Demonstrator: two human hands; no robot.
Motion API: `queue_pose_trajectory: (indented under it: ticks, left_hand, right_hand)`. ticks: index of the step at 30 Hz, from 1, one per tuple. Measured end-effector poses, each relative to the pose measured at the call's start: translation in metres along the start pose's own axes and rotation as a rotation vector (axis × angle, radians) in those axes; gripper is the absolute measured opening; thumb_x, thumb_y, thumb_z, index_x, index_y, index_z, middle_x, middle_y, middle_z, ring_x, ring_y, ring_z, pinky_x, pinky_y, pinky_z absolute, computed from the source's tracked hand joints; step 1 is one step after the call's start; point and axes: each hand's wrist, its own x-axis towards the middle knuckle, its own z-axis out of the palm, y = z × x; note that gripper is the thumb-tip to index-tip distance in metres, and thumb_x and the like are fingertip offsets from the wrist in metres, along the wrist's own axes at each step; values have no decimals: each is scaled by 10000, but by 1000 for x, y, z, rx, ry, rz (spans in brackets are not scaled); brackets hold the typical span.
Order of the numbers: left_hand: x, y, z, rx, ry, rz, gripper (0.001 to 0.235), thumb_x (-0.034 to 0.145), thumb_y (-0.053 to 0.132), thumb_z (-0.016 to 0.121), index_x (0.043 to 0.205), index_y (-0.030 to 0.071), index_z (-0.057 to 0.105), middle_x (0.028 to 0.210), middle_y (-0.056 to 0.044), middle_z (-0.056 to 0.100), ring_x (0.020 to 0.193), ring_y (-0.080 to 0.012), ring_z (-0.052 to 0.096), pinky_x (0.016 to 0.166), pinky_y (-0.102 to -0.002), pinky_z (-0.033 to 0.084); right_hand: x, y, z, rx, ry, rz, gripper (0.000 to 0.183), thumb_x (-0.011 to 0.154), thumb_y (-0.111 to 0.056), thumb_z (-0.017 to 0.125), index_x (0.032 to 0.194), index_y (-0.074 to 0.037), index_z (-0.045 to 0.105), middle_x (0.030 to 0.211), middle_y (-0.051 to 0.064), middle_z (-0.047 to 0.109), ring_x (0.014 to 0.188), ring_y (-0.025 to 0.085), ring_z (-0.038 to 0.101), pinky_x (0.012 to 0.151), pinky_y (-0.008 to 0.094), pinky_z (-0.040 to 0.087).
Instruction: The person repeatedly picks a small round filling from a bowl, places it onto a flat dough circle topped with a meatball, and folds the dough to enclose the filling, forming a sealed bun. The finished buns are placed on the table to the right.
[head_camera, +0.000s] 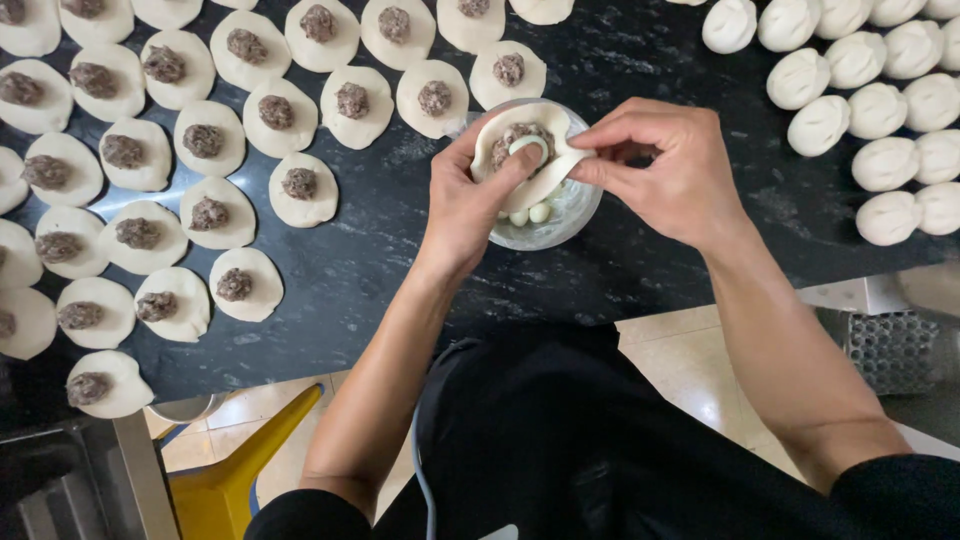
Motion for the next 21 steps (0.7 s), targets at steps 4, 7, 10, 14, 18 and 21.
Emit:
queue_pose_trajectory:
  ticks: [4, 7, 10, 14, 18, 21]
  left_hand:
    - [3, 8, -3, 102, -120, -60, 366, 949, 115, 750, 1287, -13, 689, 1143, -126, 749, 997, -167, 722, 907, -328, 618]
    - [5, 14, -4, 149, -236, -89, 372, 965, 117, 722, 1312, -12, 683, 1153, -128, 754, 1044, -168, 722, 952, -311, 595]
    - [7, 18, -1, 97, -171, -186, 391, 999, 167, 654, 1359, 17, 631, 1154, -89, 744, 1044, -138, 706, 928, -282, 579]
    - [10, 19, 6, 403, -88, -117, 376, 978, 156, 672, 1309, -20, 642, 1053, -113, 750, 933, -137, 698, 815, -291, 583]
    - [13, 25, 5, 544, -244, -63, 347, 1002, 154, 651, 1299, -27, 651, 1028, -126, 754, 902, -136, 688, 788, -294, 578]
    - [17, 32, 3, 534, -355, -45, 361, 1000, 133, 638, 1329, -17, 649, 1060, -119, 755, 940, -144, 696, 829, -290, 575]
  right_hand:
    - [9, 4, -13, 124, -81, 56, 462, 801, -100, 876, 1231, -57, 710, 983, 73, 716, 820, 70, 657, 702, 202, 543]
    - [13, 6, -15, 160, -165, 132, 388, 816, -112, 868, 1175, -44, 739, 947, 56, 752, 832, 63, 702, 722, 204, 574]
    - [9, 5, -12, 44, -110, 127, 260, 861, -115, 879, 1085, -27, 783, 925, 60, 782, 812, 75, 725, 701, 219, 580]
    - [4, 4, -10, -189, -56, -134, 248, 868, -101, 893, 1083, -22, 797, 948, 82, 770, 812, 86, 720, 671, 233, 557]
    - [11, 7, -14, -91, -88, -199, 295, 854, -106, 900, 1116, -36, 783, 957, 78, 746, 780, 89, 672, 646, 222, 515]
    - [15, 11, -15, 5, -124, -61, 396, 830, -111, 900, 1190, -26, 759, 928, 68, 724, 773, 76, 650, 662, 205, 530]
